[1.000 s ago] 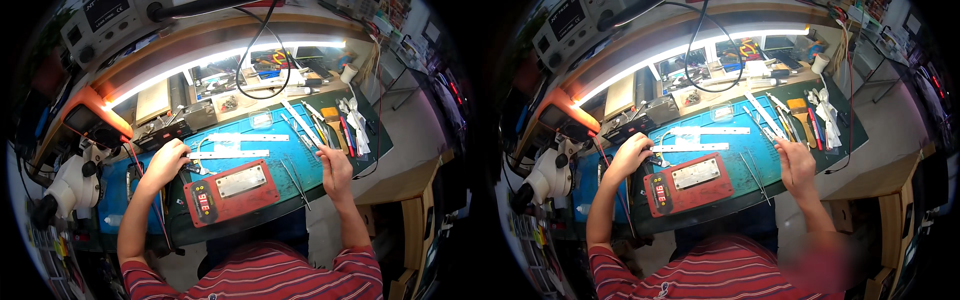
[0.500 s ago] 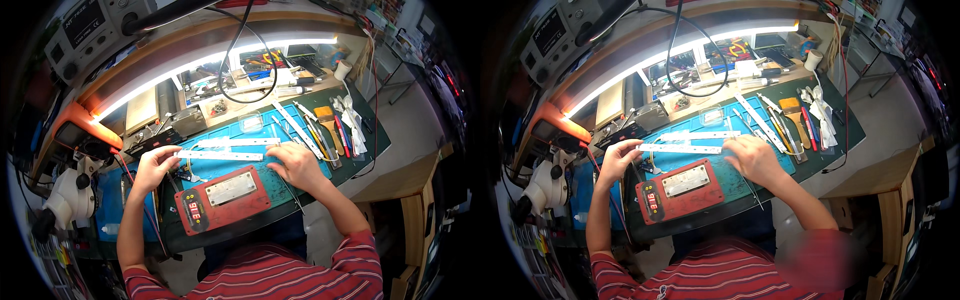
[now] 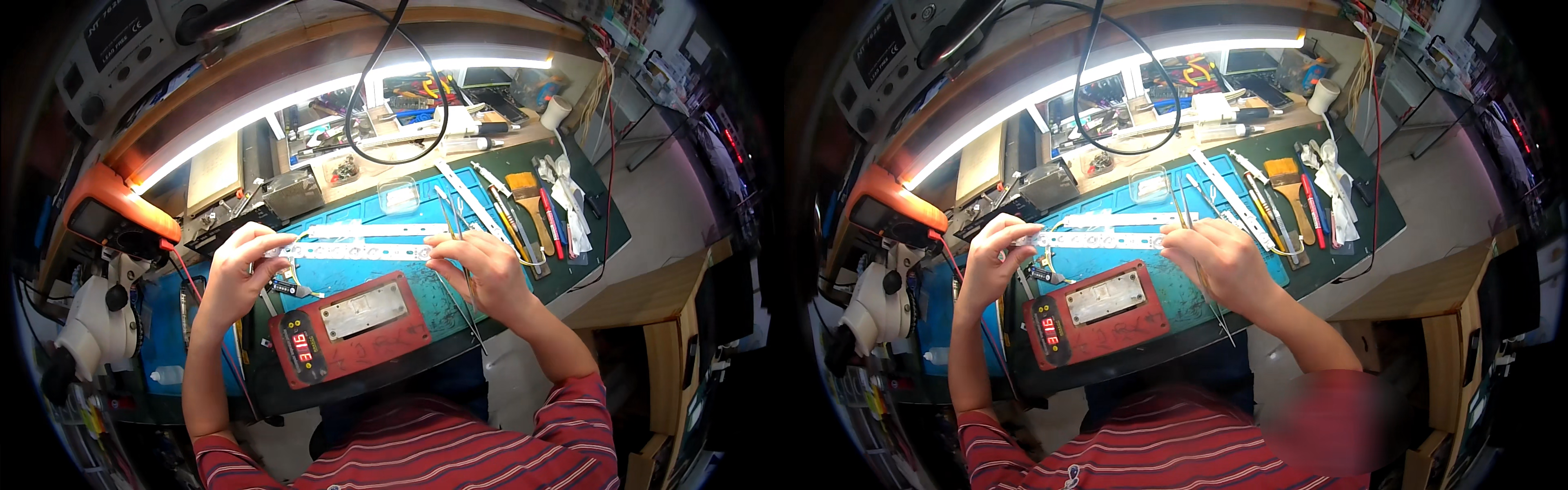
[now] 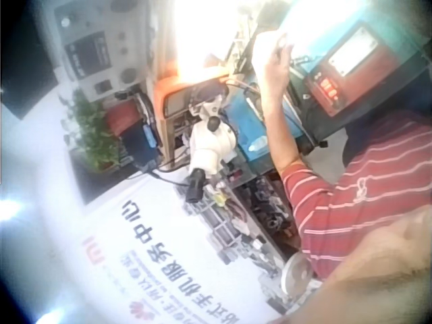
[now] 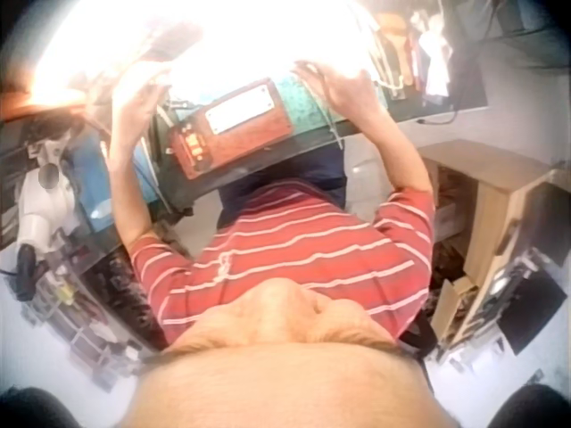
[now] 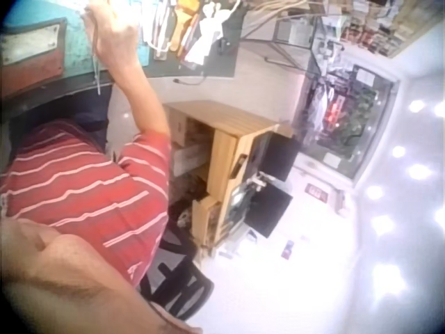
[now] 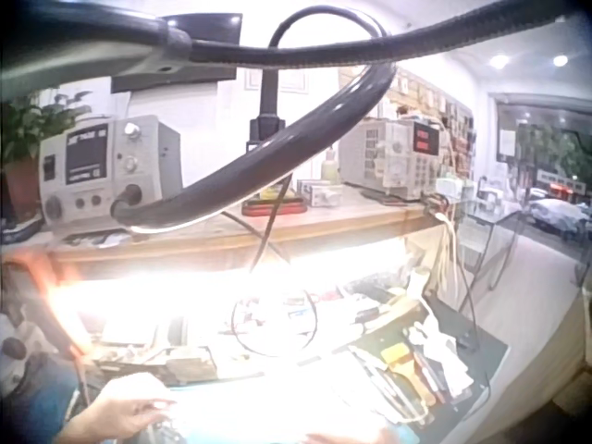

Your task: The person retrieves a small plastic bag from a shelf and moves to a workbench. They use tweezers to handle small components on a white LED strip, placing them into circular recesses. The person repeatedly inspects the strip and adjusts the components with the tweezers.

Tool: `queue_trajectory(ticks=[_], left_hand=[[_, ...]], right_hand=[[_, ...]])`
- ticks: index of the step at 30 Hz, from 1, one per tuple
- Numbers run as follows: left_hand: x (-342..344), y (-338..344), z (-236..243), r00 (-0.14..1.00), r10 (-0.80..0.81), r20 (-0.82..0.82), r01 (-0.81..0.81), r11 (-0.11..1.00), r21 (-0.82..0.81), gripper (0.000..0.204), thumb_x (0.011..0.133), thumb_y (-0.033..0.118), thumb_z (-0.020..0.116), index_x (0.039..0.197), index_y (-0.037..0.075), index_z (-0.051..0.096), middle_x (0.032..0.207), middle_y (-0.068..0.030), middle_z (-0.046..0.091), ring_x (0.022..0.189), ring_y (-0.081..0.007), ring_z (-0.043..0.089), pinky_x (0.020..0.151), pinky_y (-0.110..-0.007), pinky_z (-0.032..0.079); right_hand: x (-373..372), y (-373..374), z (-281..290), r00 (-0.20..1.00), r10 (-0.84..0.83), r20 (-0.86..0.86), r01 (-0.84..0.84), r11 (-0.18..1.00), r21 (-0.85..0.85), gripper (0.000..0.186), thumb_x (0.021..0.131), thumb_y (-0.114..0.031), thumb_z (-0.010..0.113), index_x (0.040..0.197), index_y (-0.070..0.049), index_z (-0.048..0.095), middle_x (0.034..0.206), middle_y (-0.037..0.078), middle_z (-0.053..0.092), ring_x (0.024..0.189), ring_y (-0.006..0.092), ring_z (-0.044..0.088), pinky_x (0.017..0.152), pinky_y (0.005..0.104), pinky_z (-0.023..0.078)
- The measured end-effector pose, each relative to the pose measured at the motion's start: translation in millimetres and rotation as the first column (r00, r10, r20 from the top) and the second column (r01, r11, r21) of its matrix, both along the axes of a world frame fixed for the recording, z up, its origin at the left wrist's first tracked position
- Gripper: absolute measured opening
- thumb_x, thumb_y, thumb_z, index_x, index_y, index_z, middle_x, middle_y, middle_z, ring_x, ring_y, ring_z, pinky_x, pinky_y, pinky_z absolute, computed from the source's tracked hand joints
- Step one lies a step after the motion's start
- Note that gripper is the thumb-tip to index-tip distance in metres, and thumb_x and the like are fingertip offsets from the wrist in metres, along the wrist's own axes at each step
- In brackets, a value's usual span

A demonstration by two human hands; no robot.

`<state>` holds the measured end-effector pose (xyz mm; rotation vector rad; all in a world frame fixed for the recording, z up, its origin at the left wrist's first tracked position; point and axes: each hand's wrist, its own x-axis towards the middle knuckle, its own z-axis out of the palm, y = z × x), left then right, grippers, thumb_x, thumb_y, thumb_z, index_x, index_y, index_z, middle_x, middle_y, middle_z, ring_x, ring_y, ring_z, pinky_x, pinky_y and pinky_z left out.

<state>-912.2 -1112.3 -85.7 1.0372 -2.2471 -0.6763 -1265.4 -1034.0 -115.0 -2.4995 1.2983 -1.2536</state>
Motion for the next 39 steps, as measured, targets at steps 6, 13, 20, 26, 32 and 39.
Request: queue_trajectory(ticks=[6, 13, 20, 26, 32, 39], left_hand=[[-4, 5, -3, 1.0, -0.011, 0.001, 0.011, 0.995, -0.098, 0.032, 0.084, -0.001, 0.077, 0.117, 0.003, 0.075, 0.099, -0.0087, 0.068, 0.086, -0.0183, 0.066, 0.072, -0.029, 0.052], [0, 5, -4, 0.999, -0.038, -0.002, 0.038, 0.996, -0.075, 0.032, 0.087, 0.004, 0.077, 0.119, 0.003, 0.074, 0.099, -0.0092, 0.067, 0.085, -0.0206, 0.066, 0.075, -0.03, 0.054], [1, 4, -7, 0.995, -0.064, 0.08, 0.069, 0.996, -0.062, 0.033, 0.087, 0.005, 0.077, 0.119, 0.002, 0.073, 0.098, -0.009, 0.066, 0.087, -0.0202, 0.065, 0.076, -0.031, 0.054], [7, -4, -10, 1.0, 0.008, -0.022, -0.008, 1.0, 0.022, 0.023, 0.091, 0.0, 0.07, 0.114, 0.0, 0.071, 0.099, -0.0103, 0.066, 0.09, -0.022, 0.065, 0.081, -0.033, 0.053], [37, -15, -8, 0.986, 0.146, -0.078, -0.141, 0.988, 0.059, 0.021, 0.095, 0.006, 0.068, 0.115, -0.001, 0.07, 0.104, -0.0112, 0.068, 0.096, -0.0221, 0.065, 0.086, -0.032, 0.051], [42, -18, -12, 0.985, 0.171, -0.016, -0.169, 0.982, 0.081, 0.02, 0.095, 0.006, 0.068, 0.115, 0.0, 0.069, 0.104, -0.0101, 0.068, 0.095, -0.0223, 0.064, 0.088, -0.034, 0.05]], right_hand=[[-1, 10, 0, 1.0, 0.0, -0.005, 0.0, 1.0, 0.003, 0.018, 0.087, -0.008, 0.08, 0.1, -0.005, 0.067, 0.098, 0.01, 0.077, 0.077, 0.0264, 0.071, 0.066, 0.0365, 0.055], [-1, 13, -2, 0.999, 0.029, 0.021, -0.029, 1.0, 0.003, 0.019, 0.087, -0.009, 0.08, 0.1, -0.004, 0.067, 0.1, 0.011, 0.077, 0.078, 0.0262, 0.072, 0.065, 0.0355, 0.055], [0, 9, -3, 0.998, 0.05, 0.036, -0.05, 0.999, 0.018, 0.021, 0.088, -0.009, 0.08, 0.103, -0.004, 0.067, 0.1, 0.011, 0.077, 0.078, 0.0264, 0.073, 0.066, 0.0354, 0.055], [-4, -12, -1, 0.958, 0.073, 0.278, -0.1, 0.991, 0.084, 0.04, 0.104, -0.032, 0.065, 0.129, -0.002, 0.067, 0.102, 0.014, 0.075, 0.079, 0.0234, 0.072, 0.067, 0.034, 0.055], [-19, -19, 7, 0.956, -0.014, 0.292, -0.101, 0.921, 0.375, 0.04, 0.108, -0.031, 0.059, 0.128, 0.003, 0.067, 0.101, 0.016, 0.073, 0.086, 0.0208, 0.071, 0.077, 0.0305, 0.054], [0, -44, -8, 0.948, -0.079, 0.307, -0.095, 0.854, 0.511, 0.025, 0.095, -0.011, 0.074, 0.116, 0.004, 0.072, 0.1, 0.013, 0.077, 0.088, 0.018, 0.075, 0.078, 0.0298, 0.058]])
